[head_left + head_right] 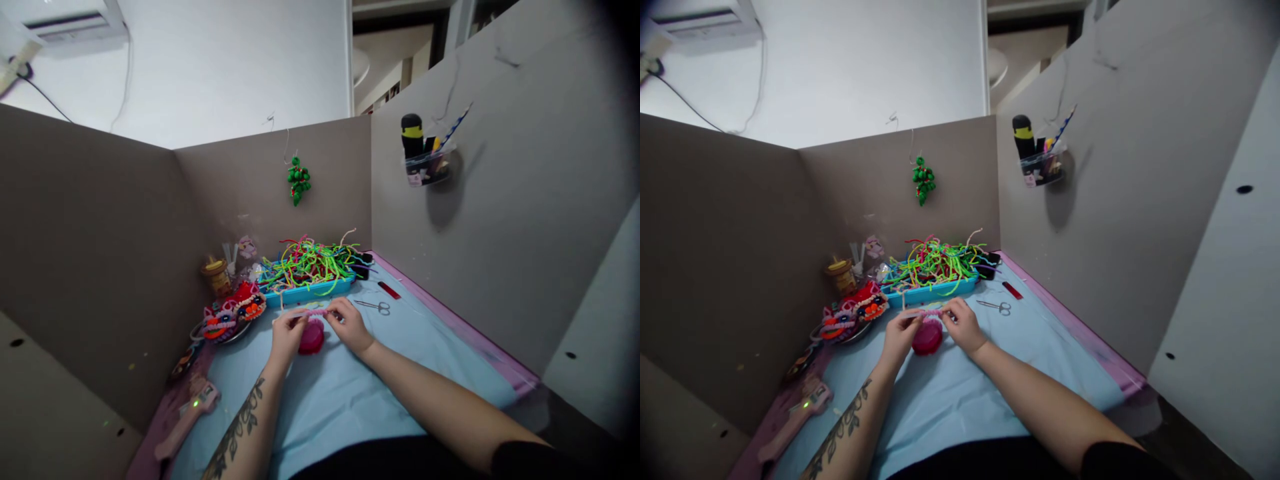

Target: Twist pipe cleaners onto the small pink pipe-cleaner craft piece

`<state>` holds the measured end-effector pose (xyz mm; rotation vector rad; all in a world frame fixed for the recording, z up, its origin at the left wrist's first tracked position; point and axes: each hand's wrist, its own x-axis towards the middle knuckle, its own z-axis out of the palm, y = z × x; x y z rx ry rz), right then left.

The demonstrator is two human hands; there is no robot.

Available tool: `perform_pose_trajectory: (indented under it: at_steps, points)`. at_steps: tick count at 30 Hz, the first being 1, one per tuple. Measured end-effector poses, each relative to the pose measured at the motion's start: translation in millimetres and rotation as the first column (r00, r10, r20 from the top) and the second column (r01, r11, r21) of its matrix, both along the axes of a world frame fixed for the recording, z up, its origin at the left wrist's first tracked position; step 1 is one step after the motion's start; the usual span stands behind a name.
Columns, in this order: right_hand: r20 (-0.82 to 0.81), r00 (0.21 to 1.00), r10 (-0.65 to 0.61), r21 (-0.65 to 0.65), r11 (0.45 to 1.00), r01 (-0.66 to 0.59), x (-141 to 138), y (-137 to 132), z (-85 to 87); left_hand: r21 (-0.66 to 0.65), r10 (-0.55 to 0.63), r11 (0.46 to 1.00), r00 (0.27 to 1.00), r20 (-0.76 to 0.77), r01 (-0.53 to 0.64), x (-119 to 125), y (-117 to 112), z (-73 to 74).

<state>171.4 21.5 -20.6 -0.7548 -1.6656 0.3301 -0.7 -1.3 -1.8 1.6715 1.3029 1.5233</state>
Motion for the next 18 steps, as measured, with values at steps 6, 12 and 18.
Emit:
perform_pose_trajectory:
  at_steps: [6, 12, 18]
  points:
    - [-0.005, 0.998, -0.068, 0.026, 0.997, 0.068, 0.2, 3.8, -3.4, -0.122, -0.083, 0.986, 0.974, 0.211, 0.111, 6.0, -2.4, 2.4]
    - [0.031, 0.995, -0.096, 0.082, 0.992, 0.093, -1.5, 1.1, -2.9, -0.140, -0.019, 0.989, 0.967, 0.253, 0.056, 6.8, -2.9, 3.8]
    - [0.074, 0.986, -0.147, 0.147, 0.980, 0.135, -2.5, 1.5, -6.3, -0.146, -0.048, 0.983, 0.928, 0.369, 0.109, 9.7, -6.6, 9.6]
